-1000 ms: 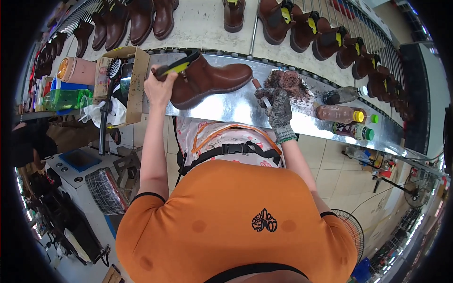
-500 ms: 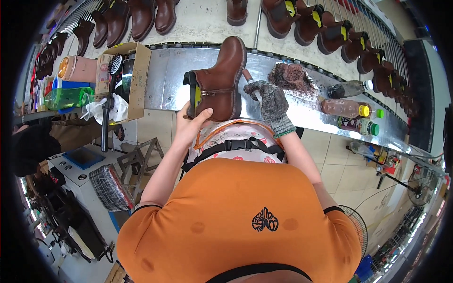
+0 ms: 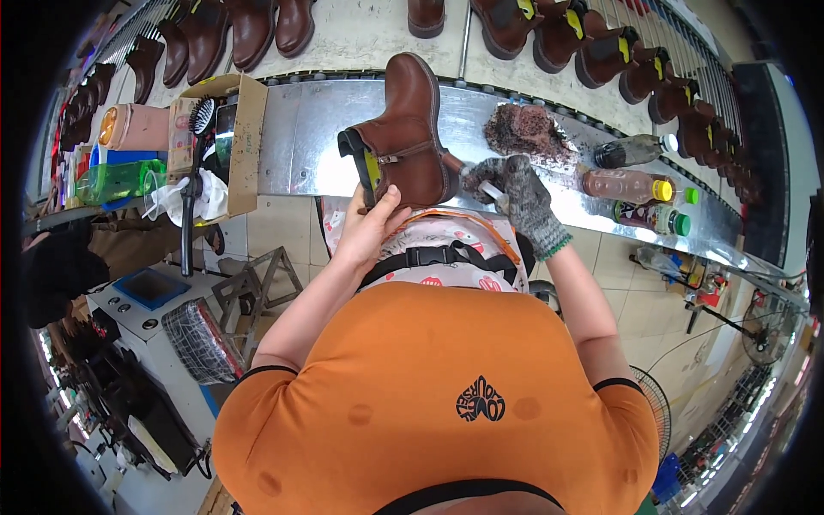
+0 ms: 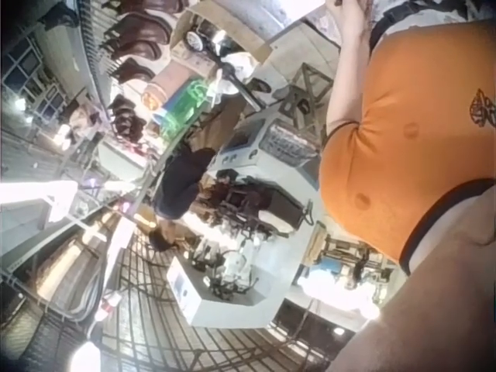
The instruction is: Polishing and finishing leather boots on a manufacturing line.
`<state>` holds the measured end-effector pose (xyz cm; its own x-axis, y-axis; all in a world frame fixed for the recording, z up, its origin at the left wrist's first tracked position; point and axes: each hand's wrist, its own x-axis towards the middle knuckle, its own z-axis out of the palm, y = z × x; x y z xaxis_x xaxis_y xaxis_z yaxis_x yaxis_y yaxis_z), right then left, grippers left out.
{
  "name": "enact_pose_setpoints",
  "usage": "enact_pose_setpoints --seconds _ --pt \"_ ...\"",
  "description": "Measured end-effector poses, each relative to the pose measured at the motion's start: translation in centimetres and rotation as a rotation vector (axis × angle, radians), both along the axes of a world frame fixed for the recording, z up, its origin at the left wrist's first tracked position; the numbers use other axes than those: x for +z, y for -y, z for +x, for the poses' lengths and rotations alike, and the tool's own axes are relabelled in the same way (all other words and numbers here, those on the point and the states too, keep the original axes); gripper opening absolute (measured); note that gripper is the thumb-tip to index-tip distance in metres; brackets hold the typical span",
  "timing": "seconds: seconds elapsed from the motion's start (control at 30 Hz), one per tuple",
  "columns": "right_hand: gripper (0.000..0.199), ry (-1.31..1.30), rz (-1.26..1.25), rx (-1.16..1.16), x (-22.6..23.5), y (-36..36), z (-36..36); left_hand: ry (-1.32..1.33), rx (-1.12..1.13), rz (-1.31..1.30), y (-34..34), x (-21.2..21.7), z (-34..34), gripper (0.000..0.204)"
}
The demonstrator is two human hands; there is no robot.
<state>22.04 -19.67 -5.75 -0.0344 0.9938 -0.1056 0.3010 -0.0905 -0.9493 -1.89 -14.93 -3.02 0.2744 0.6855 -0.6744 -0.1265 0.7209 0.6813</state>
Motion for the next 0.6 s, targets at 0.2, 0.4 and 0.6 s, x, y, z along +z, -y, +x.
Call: enact_pose_setpoints --seconds 0.2,0.4,0.6 --pt "0.028 0.043 -0.025 0.087 3.1 2.8 -0.1 0.074 0.025 0.0 0.1 0.7 1.3 0.039" --pt "0.021 0.314 -0.004 -0.009 4.7 4.8 -0.9 0.157 0.068 -0.034 -0.6 2.2 2.5 0.039" --pt "0.078 0.162 0.09 -0.129 4.0 6.0 -1.8 0.251 0.127 -0.019 -1.5 3.2 3.2 0.045"
